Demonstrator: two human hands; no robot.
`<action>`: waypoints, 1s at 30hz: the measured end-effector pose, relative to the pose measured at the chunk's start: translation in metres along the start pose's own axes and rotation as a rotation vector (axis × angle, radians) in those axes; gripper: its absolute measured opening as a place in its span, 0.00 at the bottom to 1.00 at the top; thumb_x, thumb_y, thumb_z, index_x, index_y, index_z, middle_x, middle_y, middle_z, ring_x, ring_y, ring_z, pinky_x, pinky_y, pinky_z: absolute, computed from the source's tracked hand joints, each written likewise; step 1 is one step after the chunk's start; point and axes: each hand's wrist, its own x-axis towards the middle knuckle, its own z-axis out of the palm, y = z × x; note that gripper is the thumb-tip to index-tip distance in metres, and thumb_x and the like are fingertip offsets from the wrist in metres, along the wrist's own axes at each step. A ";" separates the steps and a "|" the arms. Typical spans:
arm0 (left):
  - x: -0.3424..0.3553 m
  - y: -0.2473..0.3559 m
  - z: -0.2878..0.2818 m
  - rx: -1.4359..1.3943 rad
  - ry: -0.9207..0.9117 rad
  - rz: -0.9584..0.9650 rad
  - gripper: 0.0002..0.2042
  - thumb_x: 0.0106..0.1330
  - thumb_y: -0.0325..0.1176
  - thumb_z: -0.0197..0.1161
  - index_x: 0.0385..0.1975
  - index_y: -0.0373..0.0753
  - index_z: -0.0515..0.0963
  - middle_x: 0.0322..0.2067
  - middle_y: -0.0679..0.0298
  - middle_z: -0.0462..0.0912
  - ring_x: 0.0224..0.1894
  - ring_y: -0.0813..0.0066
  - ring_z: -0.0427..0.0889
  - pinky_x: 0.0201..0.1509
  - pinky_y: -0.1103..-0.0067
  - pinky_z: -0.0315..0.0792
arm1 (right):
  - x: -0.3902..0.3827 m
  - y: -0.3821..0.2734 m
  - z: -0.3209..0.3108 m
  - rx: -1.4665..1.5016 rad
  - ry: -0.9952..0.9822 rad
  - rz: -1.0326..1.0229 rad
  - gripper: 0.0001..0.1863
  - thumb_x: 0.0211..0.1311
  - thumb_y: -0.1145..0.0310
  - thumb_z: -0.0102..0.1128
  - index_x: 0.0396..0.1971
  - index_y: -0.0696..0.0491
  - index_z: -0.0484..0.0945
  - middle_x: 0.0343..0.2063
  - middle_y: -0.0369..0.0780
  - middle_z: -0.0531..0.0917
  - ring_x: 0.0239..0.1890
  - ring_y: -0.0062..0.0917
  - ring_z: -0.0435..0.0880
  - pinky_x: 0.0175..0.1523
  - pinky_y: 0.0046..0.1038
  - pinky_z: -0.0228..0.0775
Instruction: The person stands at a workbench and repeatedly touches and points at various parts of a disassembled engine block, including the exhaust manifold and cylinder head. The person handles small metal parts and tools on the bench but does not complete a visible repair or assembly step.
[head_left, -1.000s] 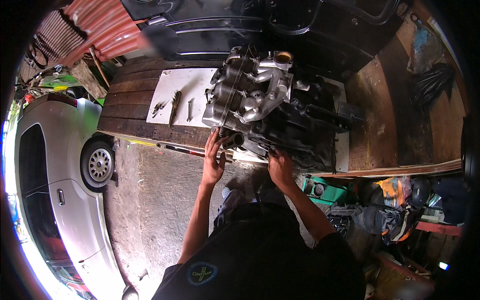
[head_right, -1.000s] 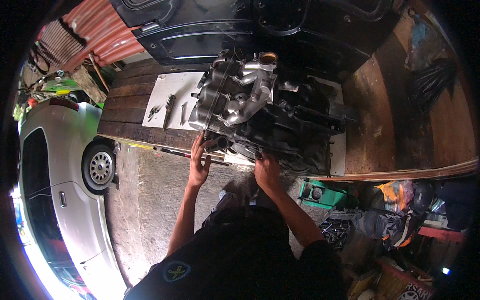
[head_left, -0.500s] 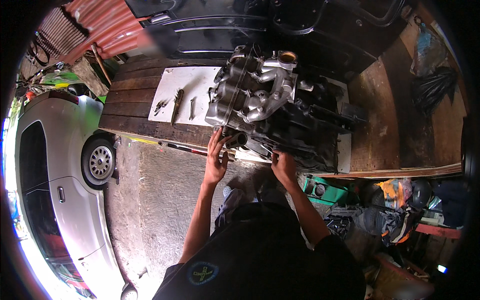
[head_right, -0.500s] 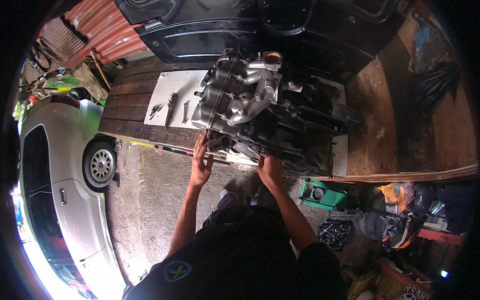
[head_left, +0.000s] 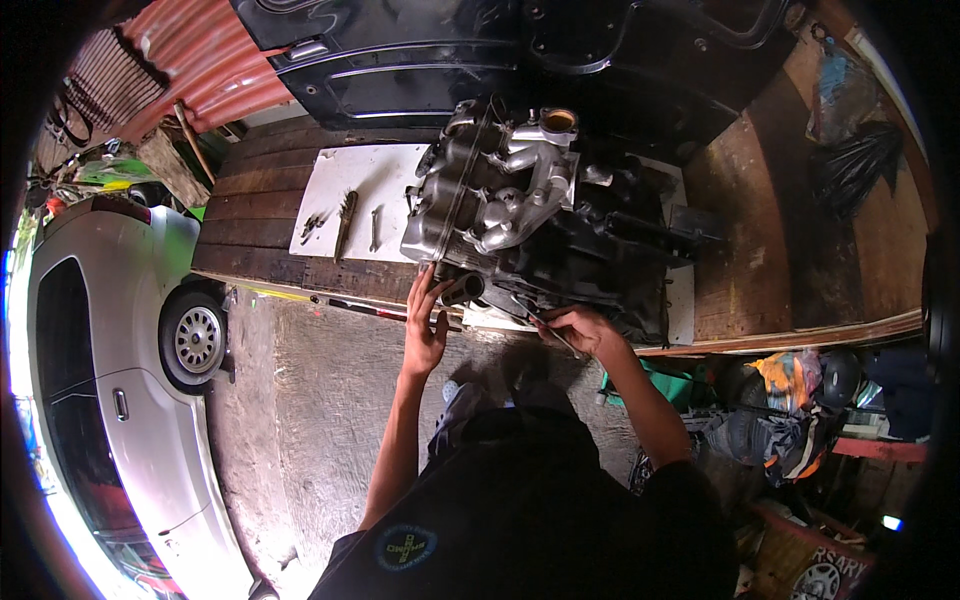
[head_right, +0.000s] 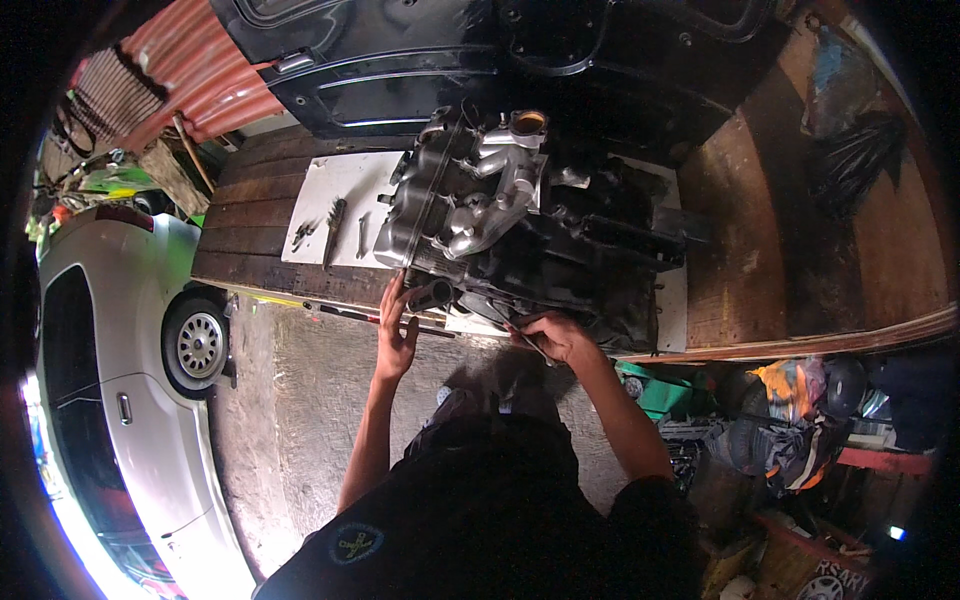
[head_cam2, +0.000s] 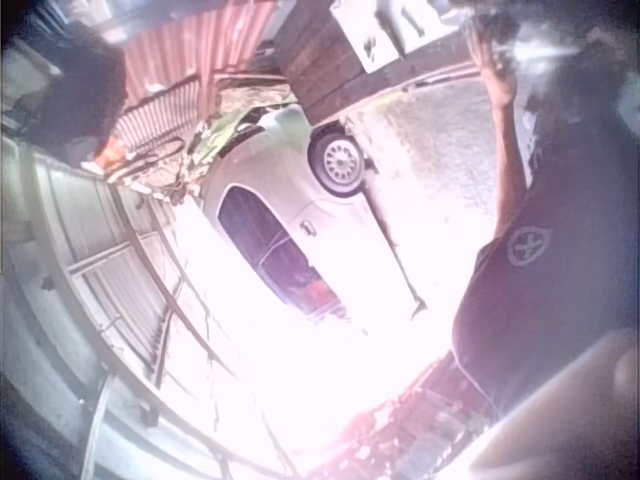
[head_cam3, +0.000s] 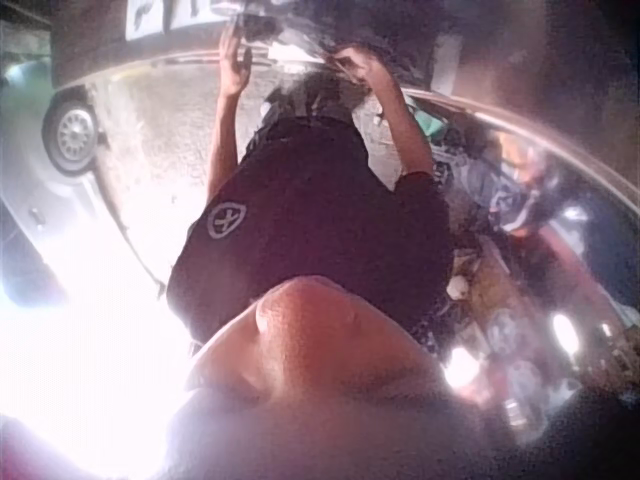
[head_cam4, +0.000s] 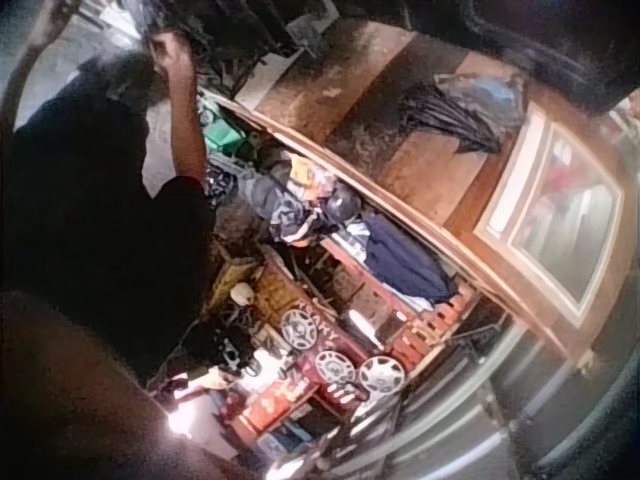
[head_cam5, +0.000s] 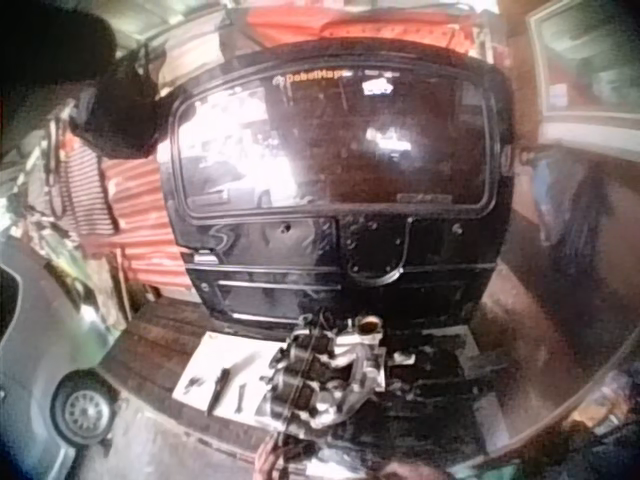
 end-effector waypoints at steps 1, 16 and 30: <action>0.000 0.001 0.000 0.003 -0.001 -0.004 0.29 0.50 0.13 0.51 0.56 0.40 0.73 0.68 0.56 0.58 0.72 0.52 0.51 0.74 0.62 0.46 | 0.001 -0.001 0.001 0.145 -0.027 0.057 0.12 0.57 0.87 0.50 0.41 0.72 0.74 0.41 0.52 0.79 0.44 0.35 0.81 0.50 0.32 0.79; -0.002 -0.003 -0.012 -0.078 -0.078 -0.056 0.27 0.52 0.21 0.53 0.57 0.40 0.73 0.68 0.55 0.60 0.72 0.54 0.51 0.74 0.62 0.46 | 0.050 0.046 0.079 0.671 -0.160 -0.126 0.07 0.57 0.81 0.61 0.36 0.60 0.76 0.35 0.44 0.81 0.38 0.31 0.80 0.47 0.30 0.79; 0.000 -0.003 -0.033 -0.305 -0.186 -0.202 0.22 0.70 0.39 0.42 0.59 0.39 0.72 0.69 0.57 0.58 0.73 0.58 0.48 0.74 0.64 0.41 | 0.102 0.092 0.112 0.321 0.156 -0.410 0.07 0.62 0.74 0.62 0.36 0.54 0.73 0.34 0.42 0.82 0.34 0.26 0.82 0.42 0.29 0.79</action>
